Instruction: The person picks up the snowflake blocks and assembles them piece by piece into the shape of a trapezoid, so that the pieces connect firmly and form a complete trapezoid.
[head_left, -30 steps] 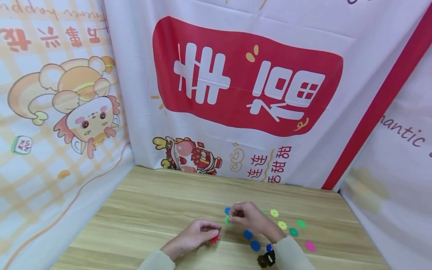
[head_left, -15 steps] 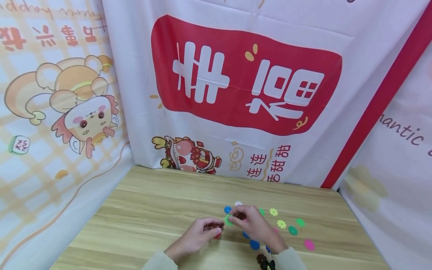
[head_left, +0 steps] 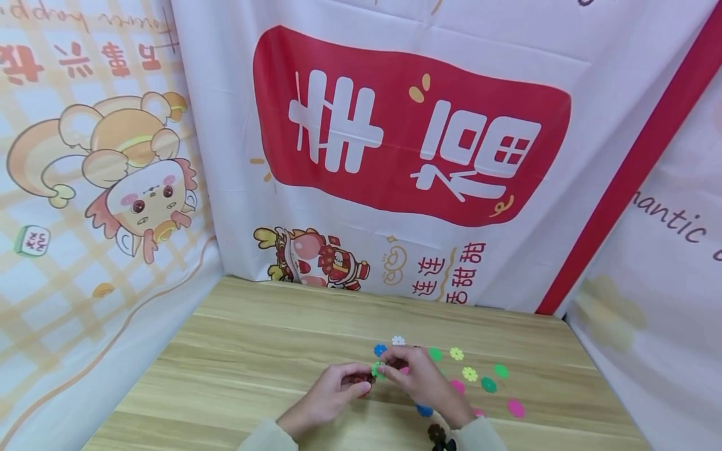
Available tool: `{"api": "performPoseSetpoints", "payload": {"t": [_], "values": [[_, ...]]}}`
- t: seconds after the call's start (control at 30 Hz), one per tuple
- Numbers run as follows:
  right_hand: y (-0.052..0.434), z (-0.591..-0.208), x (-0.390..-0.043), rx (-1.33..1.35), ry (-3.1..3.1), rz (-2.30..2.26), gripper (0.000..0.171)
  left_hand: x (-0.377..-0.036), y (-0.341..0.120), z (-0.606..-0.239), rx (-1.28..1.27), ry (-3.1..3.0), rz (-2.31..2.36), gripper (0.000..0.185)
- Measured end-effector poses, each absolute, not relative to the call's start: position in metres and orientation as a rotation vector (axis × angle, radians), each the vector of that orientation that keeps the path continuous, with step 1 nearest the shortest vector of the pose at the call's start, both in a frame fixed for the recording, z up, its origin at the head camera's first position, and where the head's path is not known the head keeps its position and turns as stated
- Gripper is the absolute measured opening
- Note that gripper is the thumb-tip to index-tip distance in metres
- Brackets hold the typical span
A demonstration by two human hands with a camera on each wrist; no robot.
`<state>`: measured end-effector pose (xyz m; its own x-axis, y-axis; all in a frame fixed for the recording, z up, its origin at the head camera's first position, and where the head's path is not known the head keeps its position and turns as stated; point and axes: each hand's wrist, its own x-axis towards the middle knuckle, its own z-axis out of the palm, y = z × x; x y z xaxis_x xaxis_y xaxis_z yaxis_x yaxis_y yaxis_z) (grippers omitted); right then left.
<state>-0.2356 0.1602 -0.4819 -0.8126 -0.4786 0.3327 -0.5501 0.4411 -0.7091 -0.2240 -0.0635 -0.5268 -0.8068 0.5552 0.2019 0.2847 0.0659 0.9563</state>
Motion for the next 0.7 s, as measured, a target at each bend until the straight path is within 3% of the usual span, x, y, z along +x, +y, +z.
{"api": "performPoseSetpoints", "payload": {"t": [0.4,0.5,0.7], "values": [[0.154,-0.491,-0.231,0.778,-2.528,1.399,0.006,-0.219,-0.053,-0.520,0.832,2.351,1.808,0.026],[0.159,-0.490,-0.232,0.875,-2.565,1.372,0.005,-0.219,-0.053,-0.518,0.836,2.311,1.748,0.028],[0.169,-0.480,-0.236,1.182,-2.642,1.211,0.021,-0.220,-0.054,-0.512,0.769,2.322,1.659,0.023]]}}
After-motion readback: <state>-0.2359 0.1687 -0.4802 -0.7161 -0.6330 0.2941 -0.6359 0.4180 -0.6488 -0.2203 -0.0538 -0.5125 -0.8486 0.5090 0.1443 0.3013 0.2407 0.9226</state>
